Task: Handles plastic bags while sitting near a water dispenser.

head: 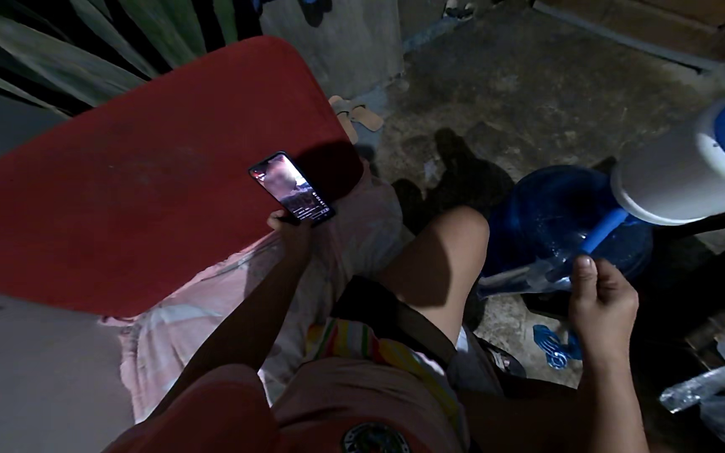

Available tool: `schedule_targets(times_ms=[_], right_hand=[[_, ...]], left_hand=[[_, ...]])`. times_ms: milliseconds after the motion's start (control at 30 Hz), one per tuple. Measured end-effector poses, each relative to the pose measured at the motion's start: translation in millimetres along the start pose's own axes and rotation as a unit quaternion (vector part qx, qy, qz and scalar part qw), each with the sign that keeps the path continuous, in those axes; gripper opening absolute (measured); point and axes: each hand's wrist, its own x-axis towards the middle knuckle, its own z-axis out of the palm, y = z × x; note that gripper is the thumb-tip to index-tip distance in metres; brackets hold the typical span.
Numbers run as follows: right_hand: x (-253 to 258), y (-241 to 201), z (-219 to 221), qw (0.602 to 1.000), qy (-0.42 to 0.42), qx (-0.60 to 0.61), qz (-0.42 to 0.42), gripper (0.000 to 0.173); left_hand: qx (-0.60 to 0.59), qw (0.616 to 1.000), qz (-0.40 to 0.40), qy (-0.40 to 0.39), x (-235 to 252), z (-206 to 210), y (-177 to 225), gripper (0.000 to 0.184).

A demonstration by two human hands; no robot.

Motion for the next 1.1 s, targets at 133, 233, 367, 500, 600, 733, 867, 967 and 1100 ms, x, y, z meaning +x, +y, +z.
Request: schedule_targets(times_ms=[133, 233, 367, 500, 600, 733, 867, 967, 1100], right_hand=[[0.0, 0.5, -0.3, 1.0, 0.0, -0.001, -0.002, 0.039], [0.1, 0.4, -0.2, 1.0, 0.0, -0.002, -0.002, 0.038], [-0.7, 0.6, -0.1, 1.0, -0.002, 0.006, 0.003, 0.038], [-2.1, 0.2, -0.1, 1.0, -0.005, -0.001, 0.006, 0.038], [-3.7, -2.6, -0.9, 1.0, -0.008, -0.011, 0.001, 0.039], [-8.9, -1.3, -2.1, 0.999, -0.009, -0.036, -0.016, 0.042], [-16.8, -0.3, -4.9, 0.998, -0.006, -0.052, -0.031, 0.043], [-22.7, 0.3, -6.2, 0.998, -0.007, -0.063, -0.028, 0.043], [-29.5, 4.2, -6.2, 0.997, -0.004, -0.067, -0.029, 0.042]], left_hand=[[-0.001, 1.0, 0.01, 0.005, 6.0, -0.3, -7.1, 0.062], [0.004, 1.0, 0.015, -0.001, 3.7, -0.8, -5.2, 0.065], [0.084, 0.996, 0.025, 0.0, -19.8, -3.2, 2.3, 0.067], [0.189, 0.981, 0.004, -0.048, -60.3, -1.5, 9.2, 0.066], [0.191, 0.968, 0.069, -0.15, -94.4, 6.3, 22.9, 0.064], [0.108, 0.918, 0.284, -0.256, -127.7, 29.7, 43.8, 0.046], [0.06, 0.831, 0.409, -0.371, -154.0, 69.4, 72.8, 0.026], [0.086, 0.776, 0.485, -0.393, -171.5, 94.6, 94.4, 0.022], [-0.006, 0.779, 0.467, -0.419, -192.3, 120.6, 92.7, 0.017]])
